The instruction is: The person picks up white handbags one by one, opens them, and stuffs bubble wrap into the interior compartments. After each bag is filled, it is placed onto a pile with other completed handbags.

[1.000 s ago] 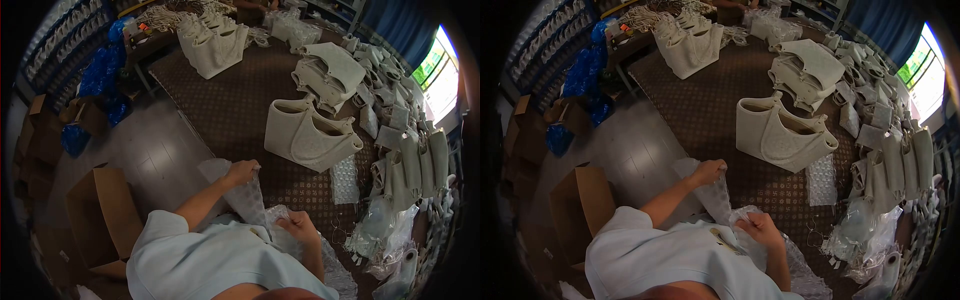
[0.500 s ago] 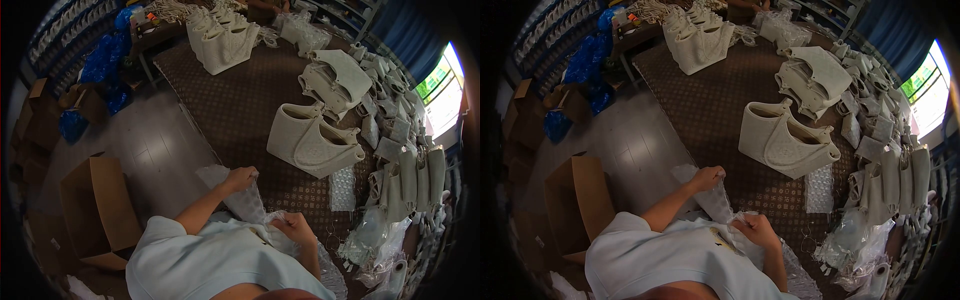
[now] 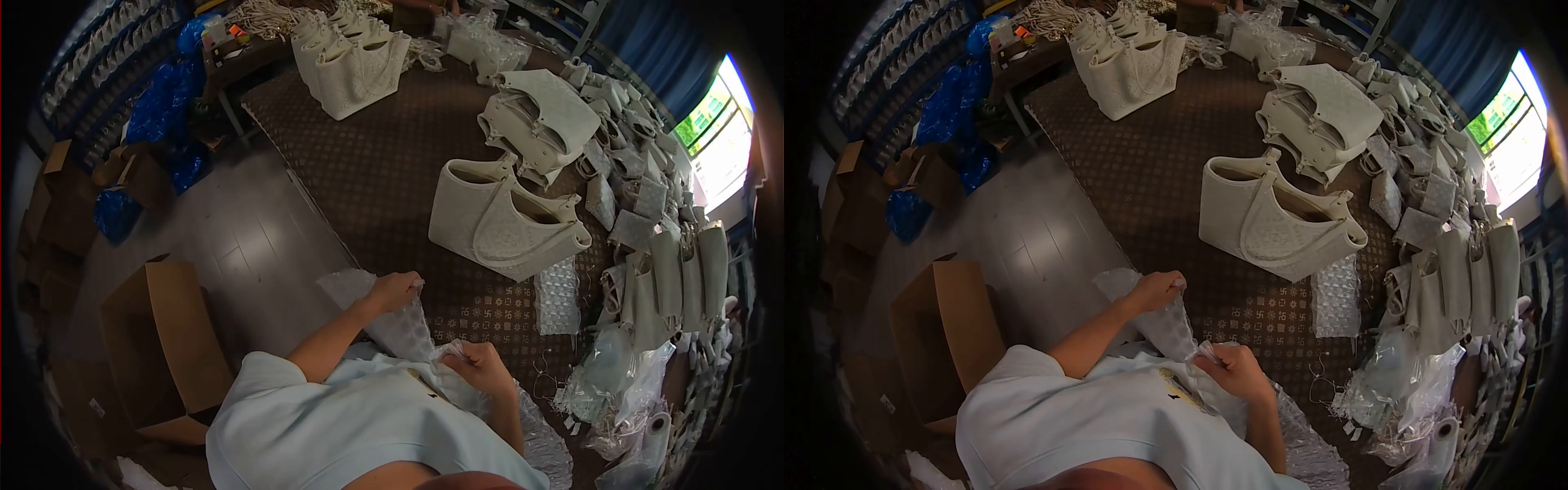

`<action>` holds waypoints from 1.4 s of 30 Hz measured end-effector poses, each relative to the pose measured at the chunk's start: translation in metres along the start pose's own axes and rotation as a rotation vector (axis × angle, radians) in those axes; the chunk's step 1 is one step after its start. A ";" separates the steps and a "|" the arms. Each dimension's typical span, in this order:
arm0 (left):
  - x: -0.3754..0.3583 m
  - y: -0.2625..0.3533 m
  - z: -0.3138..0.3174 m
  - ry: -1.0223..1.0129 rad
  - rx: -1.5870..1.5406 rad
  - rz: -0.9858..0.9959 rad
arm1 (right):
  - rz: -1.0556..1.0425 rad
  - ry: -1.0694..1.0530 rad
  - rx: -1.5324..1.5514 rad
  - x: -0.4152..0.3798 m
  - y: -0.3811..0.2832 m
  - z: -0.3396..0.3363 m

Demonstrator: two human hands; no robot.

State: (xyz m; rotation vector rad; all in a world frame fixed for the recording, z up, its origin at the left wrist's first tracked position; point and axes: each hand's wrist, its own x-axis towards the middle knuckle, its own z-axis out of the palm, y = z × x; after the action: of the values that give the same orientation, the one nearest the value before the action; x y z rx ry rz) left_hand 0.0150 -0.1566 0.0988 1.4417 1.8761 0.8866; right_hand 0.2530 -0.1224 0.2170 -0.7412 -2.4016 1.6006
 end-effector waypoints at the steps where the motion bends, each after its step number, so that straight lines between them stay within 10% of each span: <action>1: 0.000 -0.001 0.001 -0.003 -0.007 0.001 | 0.008 0.004 -0.002 -0.001 0.000 0.000; 34: -0.004 -0.023 -0.007 -0.011 0.019 -0.097 | 0.012 0.066 0.014 -0.015 0.015 -0.008; 42: -0.013 -0.119 -0.128 0.440 0.342 -0.285 | 0.085 0.747 0.037 -0.073 0.035 -0.097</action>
State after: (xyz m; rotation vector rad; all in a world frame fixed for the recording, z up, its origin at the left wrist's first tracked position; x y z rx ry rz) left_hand -0.1513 -0.2095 0.0798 1.1793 2.5906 0.8165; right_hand 0.3655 -0.0680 0.2359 -1.1852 -1.8063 1.1015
